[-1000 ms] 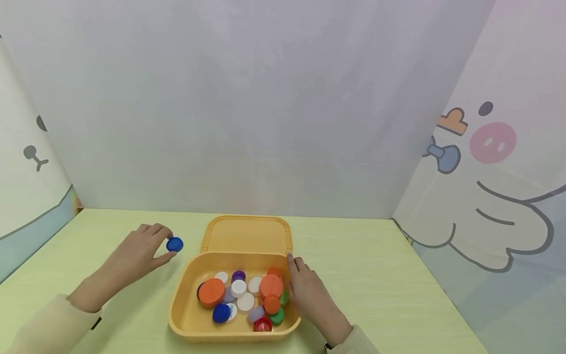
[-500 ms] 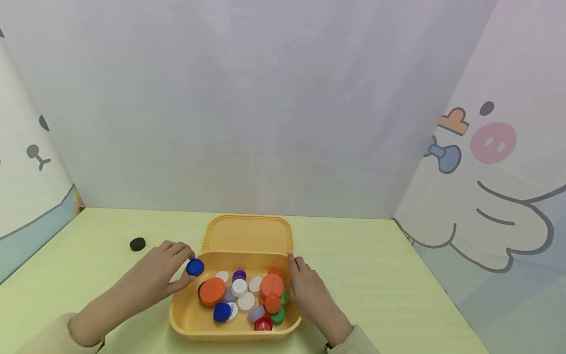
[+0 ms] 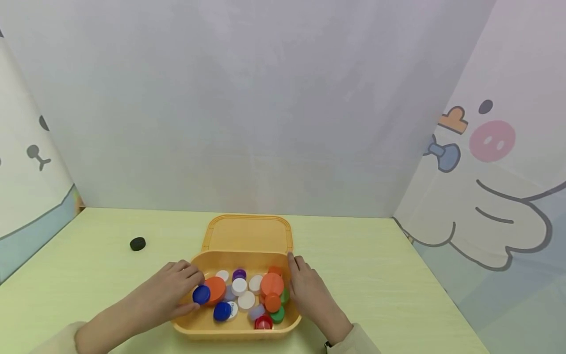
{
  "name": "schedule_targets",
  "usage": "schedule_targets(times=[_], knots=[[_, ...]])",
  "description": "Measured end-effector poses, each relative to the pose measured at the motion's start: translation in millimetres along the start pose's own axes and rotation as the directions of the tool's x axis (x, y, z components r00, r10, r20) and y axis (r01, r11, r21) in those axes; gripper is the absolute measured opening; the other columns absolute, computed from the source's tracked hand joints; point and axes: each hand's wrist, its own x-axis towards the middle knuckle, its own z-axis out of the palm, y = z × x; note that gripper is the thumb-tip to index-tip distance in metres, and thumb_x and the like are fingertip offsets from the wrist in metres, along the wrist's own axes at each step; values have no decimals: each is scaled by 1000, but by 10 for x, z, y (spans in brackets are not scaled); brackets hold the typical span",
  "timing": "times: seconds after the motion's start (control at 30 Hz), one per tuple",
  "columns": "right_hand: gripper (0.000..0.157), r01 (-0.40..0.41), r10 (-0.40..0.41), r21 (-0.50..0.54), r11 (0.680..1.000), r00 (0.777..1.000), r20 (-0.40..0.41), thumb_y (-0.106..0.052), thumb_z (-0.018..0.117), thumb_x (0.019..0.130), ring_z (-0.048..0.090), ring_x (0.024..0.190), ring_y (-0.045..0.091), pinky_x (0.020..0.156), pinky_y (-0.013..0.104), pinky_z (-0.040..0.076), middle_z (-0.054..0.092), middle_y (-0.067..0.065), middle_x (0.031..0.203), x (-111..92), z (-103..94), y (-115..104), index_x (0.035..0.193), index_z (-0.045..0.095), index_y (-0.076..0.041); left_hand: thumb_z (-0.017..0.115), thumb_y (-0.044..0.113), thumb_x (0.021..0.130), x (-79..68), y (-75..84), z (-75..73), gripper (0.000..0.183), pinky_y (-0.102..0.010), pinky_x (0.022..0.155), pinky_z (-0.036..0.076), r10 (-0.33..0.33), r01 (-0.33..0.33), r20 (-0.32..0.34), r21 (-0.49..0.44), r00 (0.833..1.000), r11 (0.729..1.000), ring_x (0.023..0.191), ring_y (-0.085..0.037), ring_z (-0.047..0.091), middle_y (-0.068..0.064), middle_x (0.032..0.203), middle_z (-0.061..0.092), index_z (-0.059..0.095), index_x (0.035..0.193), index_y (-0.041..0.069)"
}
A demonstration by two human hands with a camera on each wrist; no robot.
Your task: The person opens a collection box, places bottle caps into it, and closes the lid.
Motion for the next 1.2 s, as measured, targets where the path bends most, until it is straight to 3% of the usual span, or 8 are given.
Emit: schedule_targets(times=[0.13, 0.4, 0.93, 1.2], knots=[[50, -1, 1, -1, 1000, 1000, -1, -10, 48, 90, 52, 88, 17, 80, 36, 50, 50, 11, 117, 6, 1, 1, 137, 36, 2, 73, 44, 72, 0, 6, 16, 46, -40, 83, 44, 32, -33, 53, 7, 998, 999, 87, -18, 51, -2, 95, 62, 61, 102, 11], [50, 7, -7, -5, 1000, 1000, -11, -9, 49, 89, 52, 83, 16, 78, 35, 51, 50, 11, 116, 14, -4, -3, 136, 37, 3, 74, 44, 70, -11, -11, 64, 44, -36, 77, 43, 110, -113, 78, 34, 991, 993, 82, -16, 51, -1, 93, 64, 62, 98, 13], [50, -1, 1, -3, 1000, 1000, -2, -10, 49, 90, 53, 85, 16, 80, 35, 51, 50, 11, 117, 10, -1, -6, 137, 36, 2, 79, 45, 63, 87, 81, 113, 49, -36, 80, 42, -7, -15, 174, 128, 985, 992, 75, -18, 50, -1, 85, 63, 65, 95, 11], [50, -2, 2, 0, 1000, 1000, -6, -10, 49, 90, 53, 85, 15, 80, 34, 51, 50, 10, 117, 5, -2, -5, 137, 36, 2, 81, 45, 59, 109, 107, 157, 52, -35, 80, 40, -47, 19, 153, 180, 987, 984, 74, -18, 48, -1, 83, 62, 65, 95, 11]])
